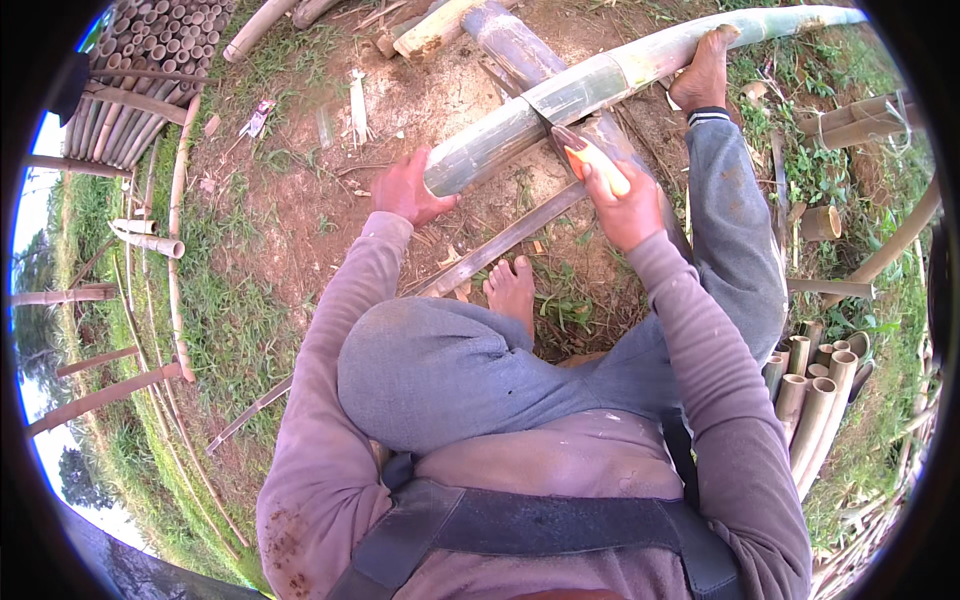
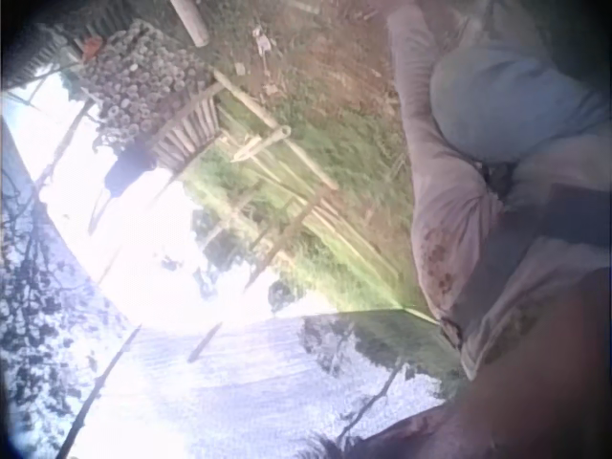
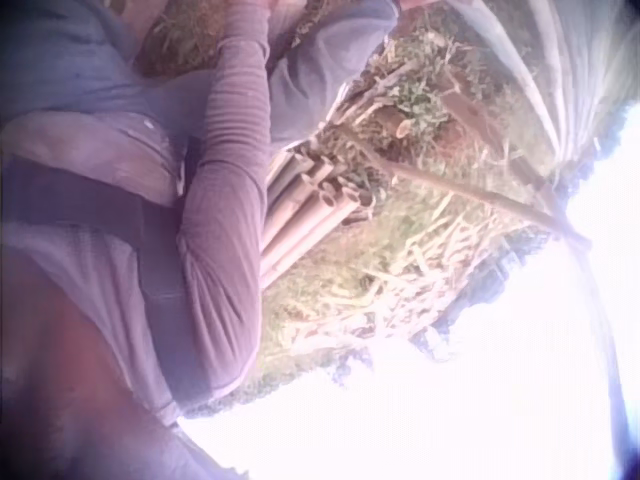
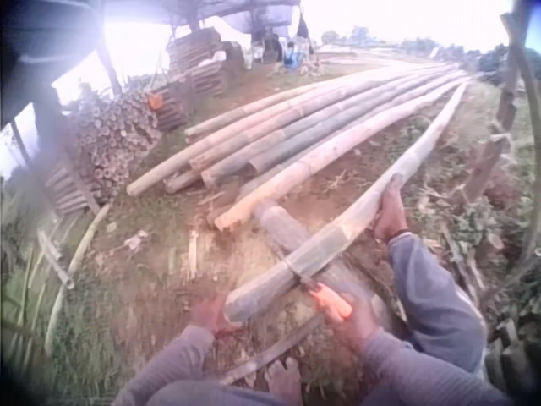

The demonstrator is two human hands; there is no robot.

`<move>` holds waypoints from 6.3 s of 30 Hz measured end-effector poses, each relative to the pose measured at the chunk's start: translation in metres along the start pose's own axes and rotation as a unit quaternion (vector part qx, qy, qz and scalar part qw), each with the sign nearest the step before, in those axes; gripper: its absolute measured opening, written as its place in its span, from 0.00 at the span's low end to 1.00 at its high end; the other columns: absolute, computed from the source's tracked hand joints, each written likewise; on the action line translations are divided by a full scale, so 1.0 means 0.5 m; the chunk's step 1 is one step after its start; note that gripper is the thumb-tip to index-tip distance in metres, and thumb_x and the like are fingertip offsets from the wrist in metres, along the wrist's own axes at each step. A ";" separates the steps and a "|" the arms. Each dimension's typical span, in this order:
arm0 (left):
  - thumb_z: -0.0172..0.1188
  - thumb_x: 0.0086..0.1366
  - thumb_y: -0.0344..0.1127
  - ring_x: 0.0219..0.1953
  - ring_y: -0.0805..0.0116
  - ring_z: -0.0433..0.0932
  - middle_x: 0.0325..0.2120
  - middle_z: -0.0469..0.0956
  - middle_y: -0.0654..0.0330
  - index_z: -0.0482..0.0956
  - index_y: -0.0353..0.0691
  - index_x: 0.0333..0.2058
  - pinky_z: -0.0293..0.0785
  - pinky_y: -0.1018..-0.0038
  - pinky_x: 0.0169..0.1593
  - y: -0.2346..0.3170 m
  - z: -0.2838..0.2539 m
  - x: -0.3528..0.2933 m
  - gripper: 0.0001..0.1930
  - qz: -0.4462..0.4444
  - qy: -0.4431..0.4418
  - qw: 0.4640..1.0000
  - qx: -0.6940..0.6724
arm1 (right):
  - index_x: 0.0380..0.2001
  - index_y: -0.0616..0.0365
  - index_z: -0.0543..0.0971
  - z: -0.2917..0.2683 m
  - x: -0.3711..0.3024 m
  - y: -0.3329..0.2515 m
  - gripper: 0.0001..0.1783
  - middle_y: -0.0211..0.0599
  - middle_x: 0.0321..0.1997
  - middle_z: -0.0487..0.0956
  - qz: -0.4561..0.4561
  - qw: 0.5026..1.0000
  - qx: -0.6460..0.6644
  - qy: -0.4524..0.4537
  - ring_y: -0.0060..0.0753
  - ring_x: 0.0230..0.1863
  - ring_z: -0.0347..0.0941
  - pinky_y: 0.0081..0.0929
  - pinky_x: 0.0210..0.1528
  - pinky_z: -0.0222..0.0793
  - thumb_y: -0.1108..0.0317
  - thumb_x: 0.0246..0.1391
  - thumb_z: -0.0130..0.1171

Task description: The person uses a hand saw to cut long bamboo poles into shorter sections. They position each pole on a wooden support, saw through it, and then move the cut piece aside before repeating the process with another pole.

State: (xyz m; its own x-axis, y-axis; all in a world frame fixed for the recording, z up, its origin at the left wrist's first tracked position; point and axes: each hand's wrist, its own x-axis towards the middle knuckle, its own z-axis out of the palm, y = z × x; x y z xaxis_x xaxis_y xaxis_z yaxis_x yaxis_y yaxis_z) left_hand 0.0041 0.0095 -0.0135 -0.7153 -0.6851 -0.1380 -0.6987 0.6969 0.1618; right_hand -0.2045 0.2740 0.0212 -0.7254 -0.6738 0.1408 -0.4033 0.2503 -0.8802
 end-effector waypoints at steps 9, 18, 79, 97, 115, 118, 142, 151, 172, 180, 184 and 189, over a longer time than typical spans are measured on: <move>0.80 0.47 0.61 0.58 0.47 0.83 0.58 0.81 0.49 0.71 0.46 0.70 0.77 0.51 0.63 -0.042 0.022 -0.040 0.53 -0.003 0.014 1.000 -0.017 | 0.39 0.64 0.84 -0.145 -0.173 -0.082 0.09 0.46 0.30 0.82 -0.001 0.998 -0.046 -0.039 0.43 0.27 0.81 0.35 0.33 0.75 0.68 0.63 0.69; 0.80 0.46 0.60 0.54 0.46 0.85 0.54 0.83 0.47 0.74 0.45 0.65 0.80 0.54 0.59 -0.010 0.020 0.005 0.49 0.023 0.040 0.999 -0.028 | 0.38 0.63 0.85 0.067 0.090 0.002 0.26 0.58 0.38 0.87 0.038 0.999 -0.037 0.003 0.61 0.42 0.86 0.49 0.45 0.79 0.46 0.62 0.68; 0.84 0.46 0.48 0.60 0.45 0.80 0.60 0.79 0.46 0.65 0.44 0.71 0.77 0.55 0.65 -0.053 0.090 -0.022 0.54 0.017 0.011 0.998 -0.063 | 0.38 0.60 0.79 -0.099 -0.179 -0.075 0.14 0.53 0.27 0.82 0.003 0.996 -0.077 -0.038 0.60 0.29 0.82 0.45 0.30 0.76 0.63 0.61 0.72; 0.83 0.46 0.50 0.60 0.46 0.81 0.59 0.80 0.47 0.67 0.43 0.70 0.77 0.55 0.64 -0.070 0.118 -0.020 0.54 0.039 0.052 0.996 -0.064 | 0.39 0.59 0.82 -0.032 -0.112 -0.013 0.14 0.51 0.31 0.85 0.002 0.998 -0.065 -0.022 0.59 0.32 0.84 0.46 0.34 0.78 0.59 0.63 0.71; 0.83 0.54 0.42 0.61 0.60 0.78 0.62 0.75 0.49 0.63 0.31 0.71 0.74 0.61 0.67 0.067 -0.100 -0.104 0.51 0.101 -0.092 0.819 -0.557 | 0.74 0.73 0.61 0.069 -0.094 -0.104 0.60 0.67 0.71 0.71 0.074 0.974 0.159 -0.141 0.55 0.74 0.69 0.45 0.75 0.66 0.44 0.52 0.80; 0.78 0.59 0.50 0.62 0.55 0.78 0.64 0.73 0.46 0.57 0.29 0.75 0.71 0.59 0.70 0.169 -0.223 -0.077 0.55 0.248 -0.203 0.828 -0.460 | 0.67 0.68 0.67 0.062 -0.069 -0.169 0.46 0.52 0.61 0.80 0.107 0.879 0.466 0.007 0.39 0.61 0.79 0.41 0.65 0.76 0.54 0.56 0.79; 0.72 0.63 0.37 0.42 0.61 0.85 0.38 0.85 0.51 0.78 0.34 0.60 0.81 0.64 0.47 0.082 -0.255 0.304 0.28 0.215 0.004 0.961 -0.173 | 0.76 0.69 0.58 -1.516 -0.699 -0.358 0.43 0.59 0.70 0.71 -0.086 0.664 -0.035 0.742 0.51 0.62 0.79 0.39 0.63 0.78 0.46 0.74 0.55; 0.73 0.63 0.52 0.51 0.52 0.87 0.48 0.87 0.44 0.83 0.35 0.58 0.80 0.59 0.57 0.160 -0.115 0.176 0.32 0.128 -0.046 0.983 -0.123 | 0.55 0.61 0.83 -0.741 -0.207 0.101 0.21 0.47 0.48 0.87 -0.001 0.954 -0.297 0.043 0.48 0.44 0.87 0.40 0.48 0.83 0.63 0.62 0.71; 0.83 0.57 0.54 0.74 0.50 0.62 0.69 0.63 0.43 0.47 0.35 0.75 0.58 0.55 0.77 0.215 0.067 0.227 0.62 0.010 -0.215 0.730 -0.649 | 0.78 0.68 0.48 -0.094 0.064 0.299 0.70 0.70 0.72 0.61 0.026 0.909 -0.326 -0.259 0.72 0.72 0.62 0.57 0.74 0.62 0.48 0.44 0.82; 0.80 0.60 0.54 0.48 0.64 0.83 0.56 0.78 0.54 0.61 0.45 0.68 0.81 0.69 0.39 0.256 0.075 0.216 0.47 -0.160 -0.198 0.615 -0.746 | 0.78 0.66 0.49 -0.085 0.096 0.281 0.66 0.68 0.72 0.62 0.026 0.920 -0.304 -0.245 0.69 0.72 0.63 0.53 0.74 0.64 0.43 0.51 0.76; 0.78 0.62 0.53 0.32 0.70 0.84 0.45 0.83 0.58 0.66 0.45 0.65 0.75 0.76 0.29 0.270 -0.014 0.203 0.41 -0.104 -0.133 0.655 -0.736 | 0.80 0.62 0.52 -0.110 0.136 0.318 0.60 0.65 0.73 0.65 0.118 0.953 -0.169 -0.220 0.63 0.72 0.67 0.49 0.74 0.65 0.33 0.60 0.64; 0.77 0.62 0.54 0.29 0.71 0.84 0.42 0.83 0.59 0.67 0.42 0.63 0.72 0.78 0.26 0.260 -0.023 0.161 0.39 -0.112 -0.132 0.663 -0.728 | 0.81 0.63 0.51 -0.241 0.444 0.248 0.68 0.60 0.80 0.62 0.297 0.863 0.396 0.097 0.59 0.78 0.61 0.57 0.77 0.59 0.25 0.56 0.66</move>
State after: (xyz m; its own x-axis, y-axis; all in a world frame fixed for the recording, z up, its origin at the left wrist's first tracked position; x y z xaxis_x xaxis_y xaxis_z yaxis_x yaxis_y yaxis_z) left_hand -0.1442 0.0427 0.0077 -0.7077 -0.5417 -0.4536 -0.1707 -0.4919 0.8537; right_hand -0.4827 0.2395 -0.0021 -0.7830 -0.4423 -0.4373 0.5253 -0.0936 -0.8458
